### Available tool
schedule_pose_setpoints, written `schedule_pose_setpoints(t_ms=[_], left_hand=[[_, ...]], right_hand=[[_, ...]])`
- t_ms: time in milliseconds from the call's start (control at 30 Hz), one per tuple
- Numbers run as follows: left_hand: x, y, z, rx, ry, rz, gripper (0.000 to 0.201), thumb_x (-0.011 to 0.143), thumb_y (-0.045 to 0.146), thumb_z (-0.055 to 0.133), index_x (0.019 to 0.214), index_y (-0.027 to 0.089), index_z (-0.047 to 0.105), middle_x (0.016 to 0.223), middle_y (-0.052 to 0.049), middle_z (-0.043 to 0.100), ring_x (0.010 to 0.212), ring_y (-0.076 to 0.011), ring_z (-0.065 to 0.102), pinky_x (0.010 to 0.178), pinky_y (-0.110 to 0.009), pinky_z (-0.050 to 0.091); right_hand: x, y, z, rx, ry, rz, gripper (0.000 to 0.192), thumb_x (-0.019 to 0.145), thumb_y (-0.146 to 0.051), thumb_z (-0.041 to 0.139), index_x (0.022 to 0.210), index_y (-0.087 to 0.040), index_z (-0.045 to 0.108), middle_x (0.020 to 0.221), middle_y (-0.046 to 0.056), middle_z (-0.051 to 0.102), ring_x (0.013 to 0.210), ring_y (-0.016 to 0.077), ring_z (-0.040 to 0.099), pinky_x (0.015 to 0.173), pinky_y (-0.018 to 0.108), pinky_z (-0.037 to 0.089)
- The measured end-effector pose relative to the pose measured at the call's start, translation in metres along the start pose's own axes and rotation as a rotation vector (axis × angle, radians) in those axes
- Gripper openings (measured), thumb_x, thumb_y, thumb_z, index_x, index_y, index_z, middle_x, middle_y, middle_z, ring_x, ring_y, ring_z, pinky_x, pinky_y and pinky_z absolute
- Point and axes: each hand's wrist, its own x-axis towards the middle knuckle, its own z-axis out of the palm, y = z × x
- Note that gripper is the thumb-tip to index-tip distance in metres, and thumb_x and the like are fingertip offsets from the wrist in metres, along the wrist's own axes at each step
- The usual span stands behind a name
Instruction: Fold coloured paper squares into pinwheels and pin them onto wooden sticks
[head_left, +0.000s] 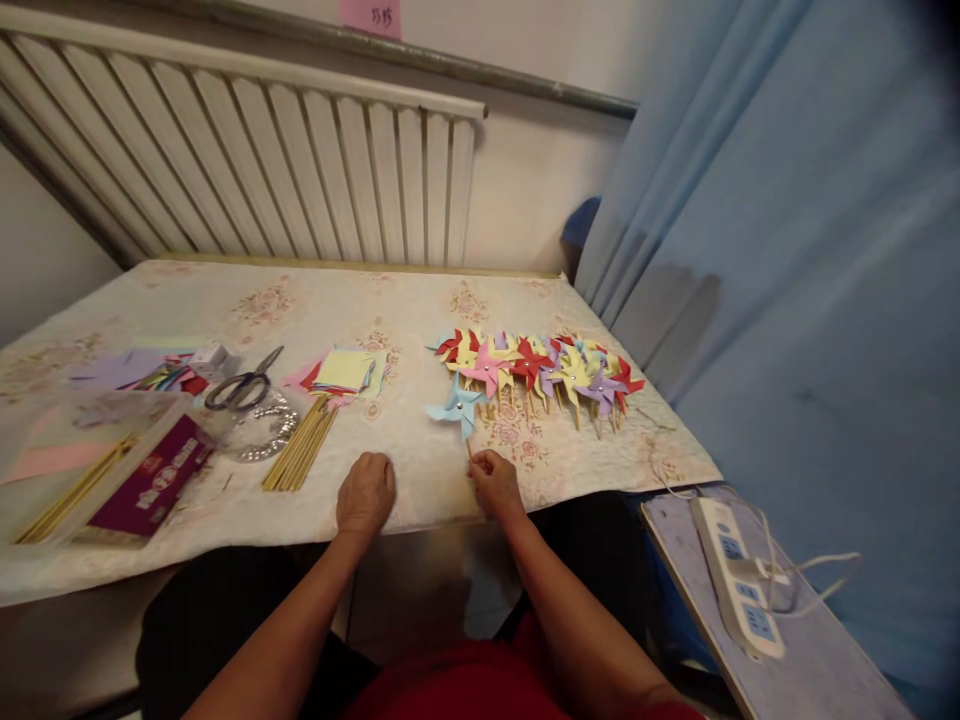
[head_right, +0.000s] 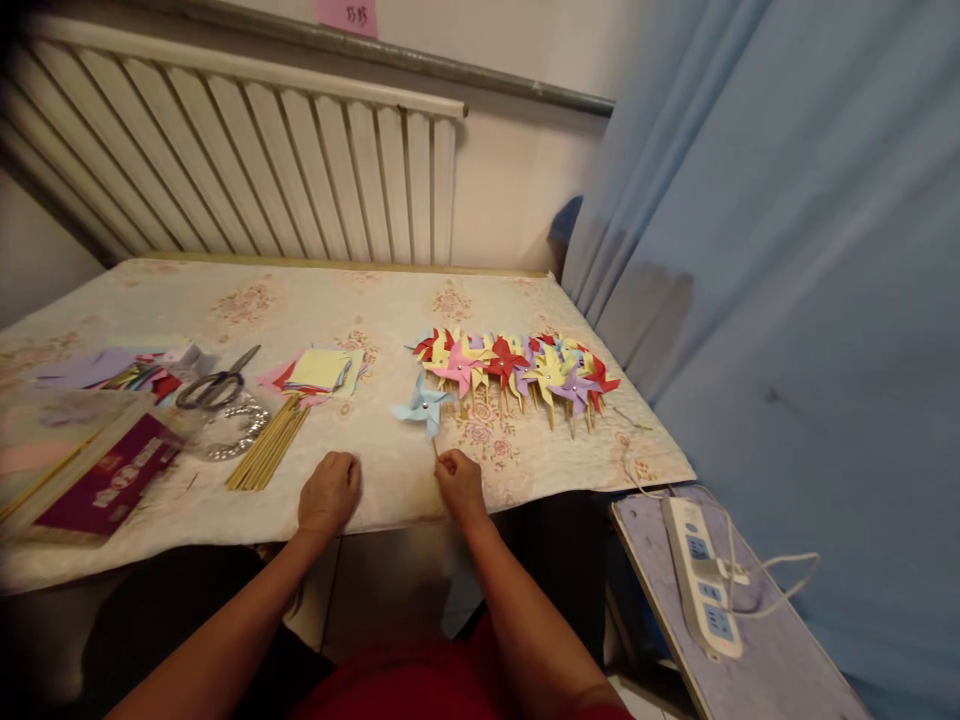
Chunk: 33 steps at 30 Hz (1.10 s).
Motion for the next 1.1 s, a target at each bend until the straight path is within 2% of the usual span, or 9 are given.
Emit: schedule_pose_setpoints(t_ms=[167, 500, 800, 967, 1100], left_hand=[[0.001, -0.001, 0.000, 0.013, 0.019, 0.013, 0.029, 0.097, 0.027, 0.033, 0.088, 0.018, 0.060, 0.091, -0.010, 0.059, 0.088, -0.0225, 0.057, 0.075, -0.032, 0.039], [0.002, -0.002, 0.002, 0.034, 0.028, 0.021, 0.030, 0.097, 0.028, 0.033, 0.087, 0.018, 0.059, 0.091, -0.009, 0.060, 0.088, -0.0223, 0.057, 0.074, -0.033, 0.039], [0.003, -0.001, 0.000, 0.047, 0.014, 0.013, 0.030, 0.097, 0.029, 0.032, 0.088, 0.018, 0.059, 0.091, -0.009, 0.060, 0.086, -0.0222, 0.057, 0.070, -0.033, 0.038], [0.003, -0.003, 0.002, 0.033, 0.024, 0.027, 0.030, 0.097, 0.029, 0.033, 0.087, 0.019, 0.058, 0.091, -0.009, 0.059, 0.087, -0.0223, 0.057, 0.072, -0.033, 0.038], [0.004, -0.003, 0.002, 0.038, 0.030, 0.032, 0.030, 0.097, 0.030, 0.033, 0.086, 0.019, 0.058, 0.090, -0.009, 0.059, 0.086, -0.0223, 0.057, 0.071, -0.033, 0.038]], right_hand=[[0.000, 0.004, -0.007, -0.100, 0.047, -0.044, 0.012, 0.074, -0.027, 0.051, 0.071, -0.021, 0.062, 0.064, -0.001, 0.062, 0.061, 0.0156, 0.055, 0.063, 0.027, 0.040], [0.003, 0.016, -0.024, -0.164, 0.140, -0.080, 0.012, 0.074, -0.026, 0.051, 0.071, -0.022, 0.062, 0.064, 0.000, 0.062, 0.061, 0.0167, 0.055, 0.062, 0.027, 0.039], [0.015, 0.031, -0.061, -0.281, 0.262, -0.116, 0.015, 0.075, -0.026, 0.049, 0.070, -0.022, 0.063, 0.068, 0.002, 0.064, 0.065, 0.0180, 0.055, 0.066, 0.028, 0.040], [0.027, 0.041, -0.081, -0.274, 0.377, -0.032, 0.019, 0.076, -0.036, 0.052, 0.072, -0.021, 0.065, 0.069, 0.003, 0.065, 0.068, 0.0192, 0.056, 0.065, 0.028, 0.041], [0.039, 0.048, -0.090, -0.283, 0.438, 0.001, 0.019, 0.075, -0.034, 0.050, 0.072, -0.021, 0.064, 0.068, 0.003, 0.064, 0.068, 0.0194, 0.055, 0.065, 0.028, 0.040]])
